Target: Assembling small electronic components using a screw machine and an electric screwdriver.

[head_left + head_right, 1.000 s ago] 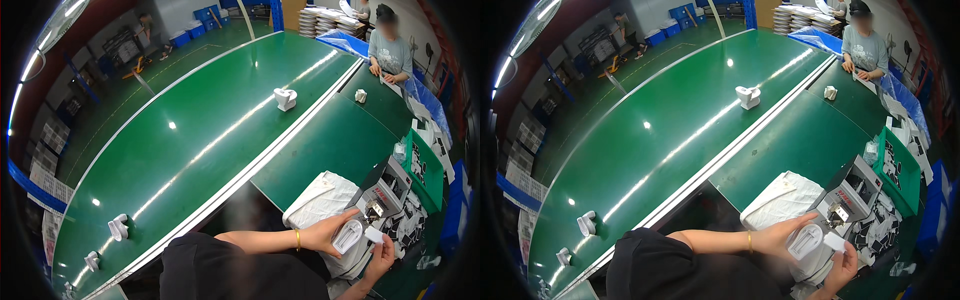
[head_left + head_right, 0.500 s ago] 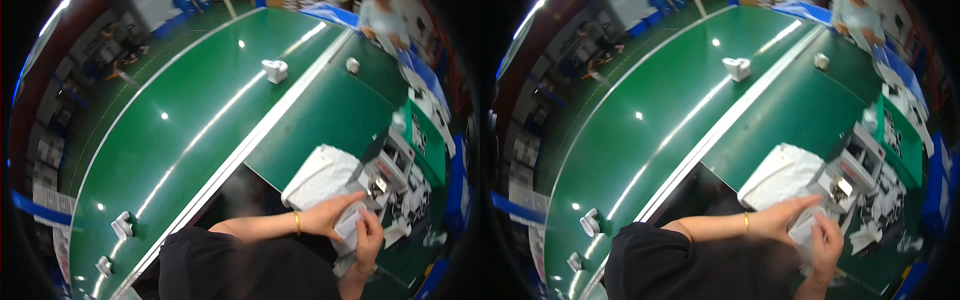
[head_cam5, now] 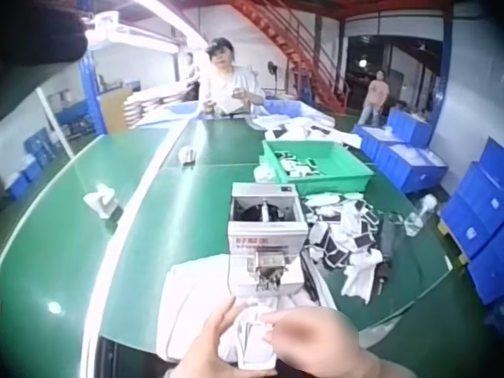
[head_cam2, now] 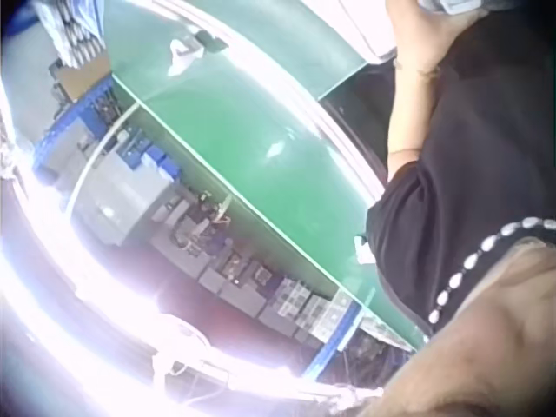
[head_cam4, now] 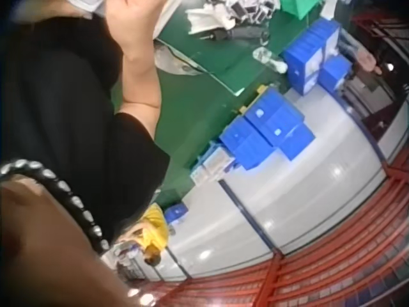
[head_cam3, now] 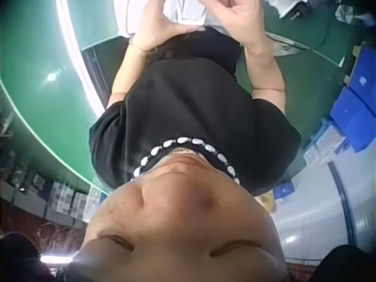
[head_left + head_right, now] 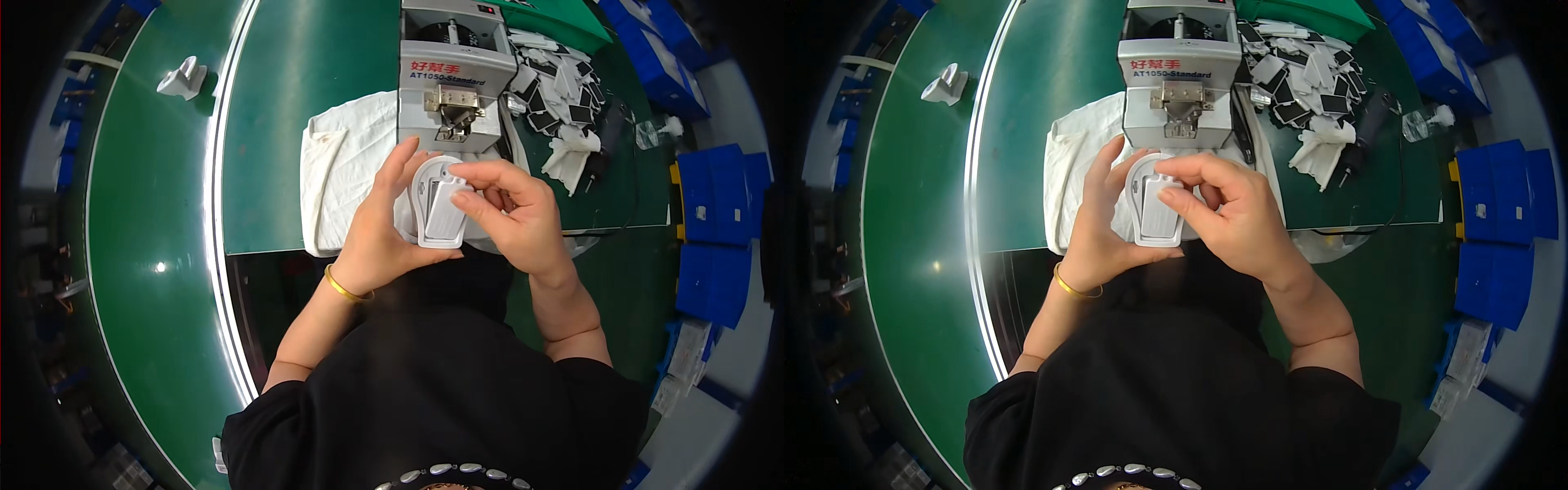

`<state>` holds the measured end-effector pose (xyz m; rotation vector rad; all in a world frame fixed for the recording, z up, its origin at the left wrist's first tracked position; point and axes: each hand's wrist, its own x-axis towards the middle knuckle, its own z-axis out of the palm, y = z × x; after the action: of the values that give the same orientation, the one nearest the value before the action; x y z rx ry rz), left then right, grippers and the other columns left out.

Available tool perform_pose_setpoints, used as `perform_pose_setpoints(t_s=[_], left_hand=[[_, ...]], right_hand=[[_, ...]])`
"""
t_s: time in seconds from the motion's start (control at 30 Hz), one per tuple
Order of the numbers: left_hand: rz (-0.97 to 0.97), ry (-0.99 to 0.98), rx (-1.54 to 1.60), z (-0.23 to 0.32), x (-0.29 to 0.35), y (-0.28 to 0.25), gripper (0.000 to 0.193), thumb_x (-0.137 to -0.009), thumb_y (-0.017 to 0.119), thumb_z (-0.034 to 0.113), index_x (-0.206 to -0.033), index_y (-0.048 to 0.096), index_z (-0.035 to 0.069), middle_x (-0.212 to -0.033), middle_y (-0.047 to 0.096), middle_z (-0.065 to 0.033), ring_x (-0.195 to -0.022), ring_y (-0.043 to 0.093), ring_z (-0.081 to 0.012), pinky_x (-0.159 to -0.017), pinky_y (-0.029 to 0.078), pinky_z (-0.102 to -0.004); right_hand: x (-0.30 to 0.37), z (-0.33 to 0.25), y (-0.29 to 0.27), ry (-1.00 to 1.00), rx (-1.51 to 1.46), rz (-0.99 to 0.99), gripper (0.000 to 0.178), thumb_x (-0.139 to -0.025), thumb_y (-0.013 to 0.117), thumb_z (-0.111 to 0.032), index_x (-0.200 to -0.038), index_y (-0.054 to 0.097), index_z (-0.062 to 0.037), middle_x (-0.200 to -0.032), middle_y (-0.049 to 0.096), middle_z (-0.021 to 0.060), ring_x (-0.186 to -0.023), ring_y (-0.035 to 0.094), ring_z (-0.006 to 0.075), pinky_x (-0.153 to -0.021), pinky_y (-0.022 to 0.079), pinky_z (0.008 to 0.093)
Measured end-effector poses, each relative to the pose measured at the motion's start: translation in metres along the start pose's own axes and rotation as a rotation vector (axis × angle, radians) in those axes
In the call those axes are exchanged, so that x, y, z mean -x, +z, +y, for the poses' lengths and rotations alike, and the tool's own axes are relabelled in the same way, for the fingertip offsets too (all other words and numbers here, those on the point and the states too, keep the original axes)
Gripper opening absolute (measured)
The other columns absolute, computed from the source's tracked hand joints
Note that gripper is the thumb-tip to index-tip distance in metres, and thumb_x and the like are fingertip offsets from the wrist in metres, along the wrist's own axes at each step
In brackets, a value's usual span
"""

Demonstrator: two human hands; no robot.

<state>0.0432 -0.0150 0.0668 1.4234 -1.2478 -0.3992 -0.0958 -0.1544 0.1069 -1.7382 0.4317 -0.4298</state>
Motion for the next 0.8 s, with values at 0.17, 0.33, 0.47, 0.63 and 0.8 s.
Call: perform_pose_setpoints(t_s=[0.17, 0.33, 0.47, 0.63, 0.8], left_hand=[[-0.019, 0.033, -0.104, 0.002, 0.006, 0.003, 0.122, -0.054, 0.094, 0.012, -0.151, 0.021, 0.006, -0.138, 0.053, -0.0181, -0.130, 0.051, -0.0333, -0.106, 0.043, -0.0413], [0.022, -0.069, 0.125, -0.008, 0.009, 0.008, 0.121, -0.056, 0.095, 0.015, -0.151, 0.021, 0.004, -0.140, 0.051, -0.0211, -0.132, 0.049, -0.0356, -0.108, 0.041, -0.0435], [0.034, 0.035, 0.140, -0.007, 0.003, 0.009, 0.123, -0.057, 0.095, 0.017, -0.152, 0.019, 0.006, -0.142, 0.048, -0.0234, -0.134, 0.046, -0.0356, -0.111, 0.037, -0.0444], [0.113, -0.124, 0.607, 0.001, 0.007, 0.016, 0.097, -0.083, 0.072, 0.000, -0.155, 0.007, 0.007, -0.150, 0.037, -0.0229, -0.140, 0.038, -0.0315, -0.113, 0.031, -0.0416], [-0.002, -0.254, 0.590, 0.006, 0.009, 0.004, 0.083, -0.090, 0.061, -0.004, -0.155, 0.009, 0.006, -0.146, 0.041, -0.0216, -0.132, 0.046, -0.0283, -0.109, 0.036, -0.0387]], right_hand=[[0.001, 0.004, 0.002, -0.194, 0.295, 0.024, 0.024, -0.083, 0.074, -0.003, -0.108, 0.072, -0.0048, -0.087, 0.061, 0.0019, -0.068, 0.045, 0.0094, -0.062, 0.041, 0.0233], [-0.002, 0.013, 0.003, -0.413, 0.590, 0.104, 0.037, -0.085, 0.074, -0.009, -0.121, 0.068, -0.0105, -0.110, 0.060, 0.0073, -0.096, 0.057, 0.0179, -0.080, 0.048, 0.0276], [-0.004, 0.021, 0.002, 0.198, -0.519, -0.072, 0.069, -0.088, 0.070, -0.004, -0.148, 0.036, -0.0045, -0.129, 0.056, 0.0118, -0.114, 0.057, 0.0195, -0.096, 0.048, 0.0325], [0.006, 0.050, 0.012, 0.049, -0.434, -0.046, 0.074, -0.089, 0.068, -0.002, -0.151, 0.027, 0.0019, -0.135, 0.054, 0.0131, -0.122, 0.054, 0.0195, -0.104, 0.042, 0.0347], [0.009, 0.027, 0.009, 0.023, -0.344, -0.099, 0.070, -0.087, 0.072, -0.008, -0.146, 0.036, 0.0032, -0.134, 0.054, 0.0121, -0.123, 0.053, 0.0193, -0.106, 0.041, 0.0351]])
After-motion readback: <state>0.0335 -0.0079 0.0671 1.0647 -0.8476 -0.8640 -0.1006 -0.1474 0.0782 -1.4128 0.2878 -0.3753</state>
